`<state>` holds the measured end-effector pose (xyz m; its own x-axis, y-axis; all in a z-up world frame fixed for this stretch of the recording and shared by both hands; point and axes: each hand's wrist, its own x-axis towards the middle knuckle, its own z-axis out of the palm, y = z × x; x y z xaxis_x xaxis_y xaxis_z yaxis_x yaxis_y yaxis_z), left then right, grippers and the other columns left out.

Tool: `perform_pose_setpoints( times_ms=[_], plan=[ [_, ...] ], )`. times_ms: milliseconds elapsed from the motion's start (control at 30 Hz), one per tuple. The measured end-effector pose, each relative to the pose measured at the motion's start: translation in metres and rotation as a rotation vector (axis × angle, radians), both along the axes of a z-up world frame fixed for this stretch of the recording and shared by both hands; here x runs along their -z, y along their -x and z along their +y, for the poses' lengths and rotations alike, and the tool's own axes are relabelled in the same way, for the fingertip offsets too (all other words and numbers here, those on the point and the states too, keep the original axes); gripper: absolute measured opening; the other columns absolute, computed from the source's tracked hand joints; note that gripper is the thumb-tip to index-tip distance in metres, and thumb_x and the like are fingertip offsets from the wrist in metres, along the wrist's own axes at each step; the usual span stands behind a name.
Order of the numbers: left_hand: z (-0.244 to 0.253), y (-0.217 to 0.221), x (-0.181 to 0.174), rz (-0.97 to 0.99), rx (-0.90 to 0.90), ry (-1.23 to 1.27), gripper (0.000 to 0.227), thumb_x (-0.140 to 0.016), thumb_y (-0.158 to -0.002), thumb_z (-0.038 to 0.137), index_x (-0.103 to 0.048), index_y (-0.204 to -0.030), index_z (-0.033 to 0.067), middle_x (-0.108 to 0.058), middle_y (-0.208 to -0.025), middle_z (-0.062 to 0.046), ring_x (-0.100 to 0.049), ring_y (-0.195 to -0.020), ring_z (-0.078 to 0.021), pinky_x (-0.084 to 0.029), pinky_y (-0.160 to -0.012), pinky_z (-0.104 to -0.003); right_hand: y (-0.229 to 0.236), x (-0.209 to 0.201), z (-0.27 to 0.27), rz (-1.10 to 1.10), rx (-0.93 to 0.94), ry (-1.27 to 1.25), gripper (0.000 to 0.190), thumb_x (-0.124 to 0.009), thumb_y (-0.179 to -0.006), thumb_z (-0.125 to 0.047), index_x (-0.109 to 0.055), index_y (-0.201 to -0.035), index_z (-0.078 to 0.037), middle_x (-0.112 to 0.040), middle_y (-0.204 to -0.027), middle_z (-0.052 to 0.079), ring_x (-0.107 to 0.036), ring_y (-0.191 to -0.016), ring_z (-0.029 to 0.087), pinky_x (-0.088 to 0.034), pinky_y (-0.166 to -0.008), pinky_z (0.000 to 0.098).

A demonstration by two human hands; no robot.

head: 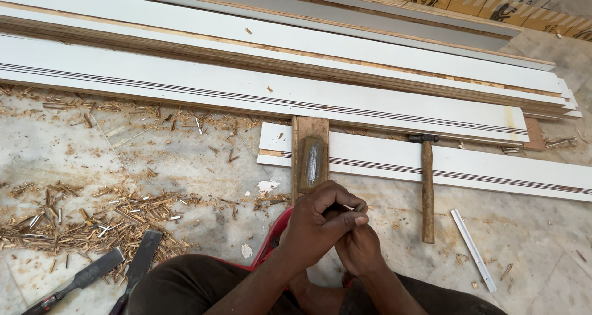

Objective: The person sits on the floor and sharpens a chisel blade on a small wooden sharpening block. They repeatedly rub the blade against the block and occasionally inspect the edge.

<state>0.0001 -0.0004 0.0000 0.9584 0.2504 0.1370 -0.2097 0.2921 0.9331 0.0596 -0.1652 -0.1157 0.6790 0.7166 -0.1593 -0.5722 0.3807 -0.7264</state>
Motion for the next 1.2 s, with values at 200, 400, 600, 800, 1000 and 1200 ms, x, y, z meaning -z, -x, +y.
perform_pose_setpoints(
  times_ms=[200,400,600,800,1000,1200],
  plan=[
    [-0.001,-0.001,-0.001,-0.002,-0.010,-0.012,0.018,-0.082,-0.086,0.006,-0.067,-0.095,-0.0001,-0.068,-0.101,-0.006,-0.072,-0.096,-0.0119,-0.061,-0.085,-0.026,-0.001,0.008,0.000,-0.028,-0.067,-0.162,0.062,-0.046,-0.107,-0.053,-0.053,-0.130,0.004,-0.063,-0.122,0.013,-0.062,-0.119,0.021,-0.051,-0.105,0.0379],
    [0.000,0.001,-0.004,0.062,-0.009,-0.052,0.020,-0.084,-0.085,0.009,-0.068,-0.094,0.0010,-0.067,-0.098,-0.005,-0.070,-0.091,-0.0101,-0.060,-0.079,-0.026,0.003,0.000,0.003,0.022,-0.024,-0.131,0.051,-0.039,-0.113,-0.045,-0.053,-0.126,0.002,-0.064,-0.116,0.012,-0.064,-0.111,0.020,-0.052,-0.099,0.0366],
    [-0.001,0.001,-0.009,0.110,-0.045,-0.112,0.024,-0.087,-0.080,0.010,-0.067,-0.091,0.0009,-0.066,-0.095,-0.005,-0.068,-0.086,-0.0099,-0.059,-0.074,-0.025,0.005,-0.001,0.007,0.114,0.003,-0.082,0.047,-0.041,-0.110,-0.039,-0.056,-0.122,0.003,-0.066,-0.114,0.013,-0.066,-0.108,0.019,-0.055,-0.095,0.0348],
    [-0.007,-0.002,-0.012,0.195,-0.098,-0.078,0.030,-0.088,-0.076,0.017,-0.063,-0.085,0.0043,-0.067,-0.088,-0.003,-0.069,-0.082,-0.0101,-0.060,-0.067,-0.026,0.013,-0.019,0.014,0.184,-0.185,-0.103,0.060,-0.039,-0.107,-0.049,-0.062,-0.113,0.006,-0.066,-0.080,0.011,-0.068,-0.069,0.020,-0.057,-0.060,0.0340],
    [-0.004,-0.001,-0.014,0.276,-0.143,-0.260,0.038,-0.091,-0.075,0.026,-0.060,-0.083,0.0059,-0.066,-0.080,-0.005,-0.065,-0.073,-0.0150,-0.054,-0.066,-0.032,0.024,-0.028,0.019,0.412,-0.380,-0.221,0.061,-0.033,-0.102,-0.059,-0.061,-0.106,-0.006,-0.049,-0.059,0.002,-0.057,-0.046,0.019,-0.050,-0.047,0.0355],
    [-0.003,-0.001,-0.010,0.251,-0.182,-0.308,0.041,-0.091,-0.074,0.031,-0.059,-0.083,0.0064,-0.067,-0.081,-0.005,-0.067,-0.074,-0.0154,-0.057,-0.069,-0.032,0.028,-0.021,0.018,0.510,-0.416,-0.269,0.071,-0.030,-0.100,-0.073,-0.062,-0.103,-0.010,-0.049,-0.059,-0.001,-0.056,-0.045,0.017,-0.046,-0.044,0.0335]
  ],
)
